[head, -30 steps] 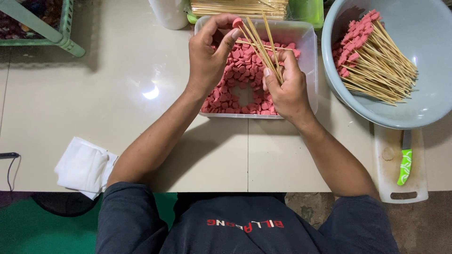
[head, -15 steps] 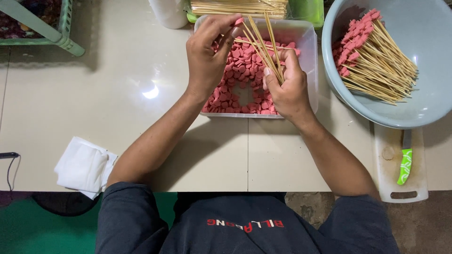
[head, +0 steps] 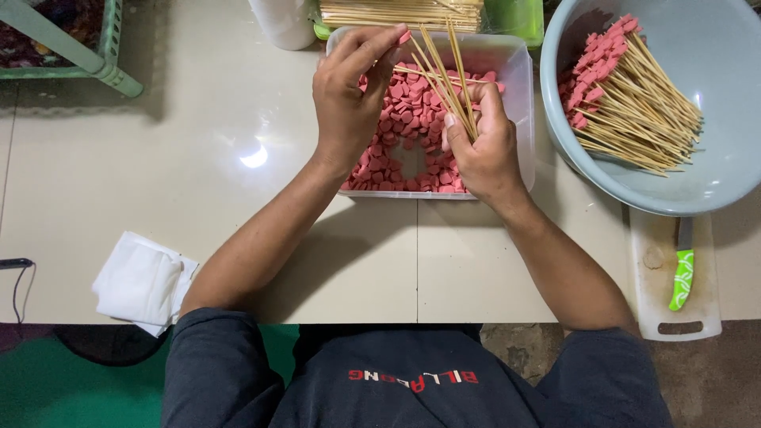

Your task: Assembling decorative sticks by attaching small pink objects to the ends of wooden skewers and sorting them into a bowl.

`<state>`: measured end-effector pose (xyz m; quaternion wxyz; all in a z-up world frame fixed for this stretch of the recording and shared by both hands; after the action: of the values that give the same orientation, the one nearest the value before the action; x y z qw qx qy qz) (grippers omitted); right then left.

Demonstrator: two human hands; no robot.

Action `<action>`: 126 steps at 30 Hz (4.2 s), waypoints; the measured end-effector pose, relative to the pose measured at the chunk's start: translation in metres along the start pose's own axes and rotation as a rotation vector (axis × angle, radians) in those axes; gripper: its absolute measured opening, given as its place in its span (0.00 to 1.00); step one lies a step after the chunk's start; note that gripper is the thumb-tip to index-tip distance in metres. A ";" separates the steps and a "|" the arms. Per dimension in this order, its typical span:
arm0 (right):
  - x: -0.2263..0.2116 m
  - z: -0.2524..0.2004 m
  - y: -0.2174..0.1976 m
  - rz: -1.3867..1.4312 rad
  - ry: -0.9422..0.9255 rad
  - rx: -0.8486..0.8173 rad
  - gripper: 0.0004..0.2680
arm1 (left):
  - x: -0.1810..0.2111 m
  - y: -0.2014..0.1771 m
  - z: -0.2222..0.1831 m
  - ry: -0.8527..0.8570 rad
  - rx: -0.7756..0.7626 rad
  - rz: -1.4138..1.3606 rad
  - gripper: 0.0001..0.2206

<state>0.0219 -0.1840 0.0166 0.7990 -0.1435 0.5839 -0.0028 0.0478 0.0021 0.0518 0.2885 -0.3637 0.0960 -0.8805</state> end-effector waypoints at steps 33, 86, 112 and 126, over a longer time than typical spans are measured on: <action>-0.001 0.000 0.000 0.017 -0.021 0.010 0.09 | 0.003 0.008 -0.006 0.072 -0.038 0.264 0.15; 0.087 0.110 0.013 -1.009 -0.355 -0.313 0.03 | -0.041 0.105 -0.087 0.244 -0.986 0.464 0.10; 0.101 0.107 0.026 -0.991 -0.430 -0.380 0.03 | -0.047 0.109 -0.095 0.205 -1.050 0.481 0.12; 0.100 0.104 0.031 -1.197 -0.432 -0.305 0.06 | -0.049 0.111 -0.096 0.208 -1.039 0.485 0.14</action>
<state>0.1459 -0.1483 -0.0551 0.7293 -0.5528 0.2233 -0.3355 0.0572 -0.0643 -0.0876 0.2544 -0.3368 0.6238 -0.6578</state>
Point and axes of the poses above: each hand's wrist, its own z-axis towards the middle knuckle, its own y-axis out of the palm, x = y × z, the point moved 7 cm from there along z, towards the middle knuckle, and after that the axes turned 12 degrees about z, right-handed, at the moved point
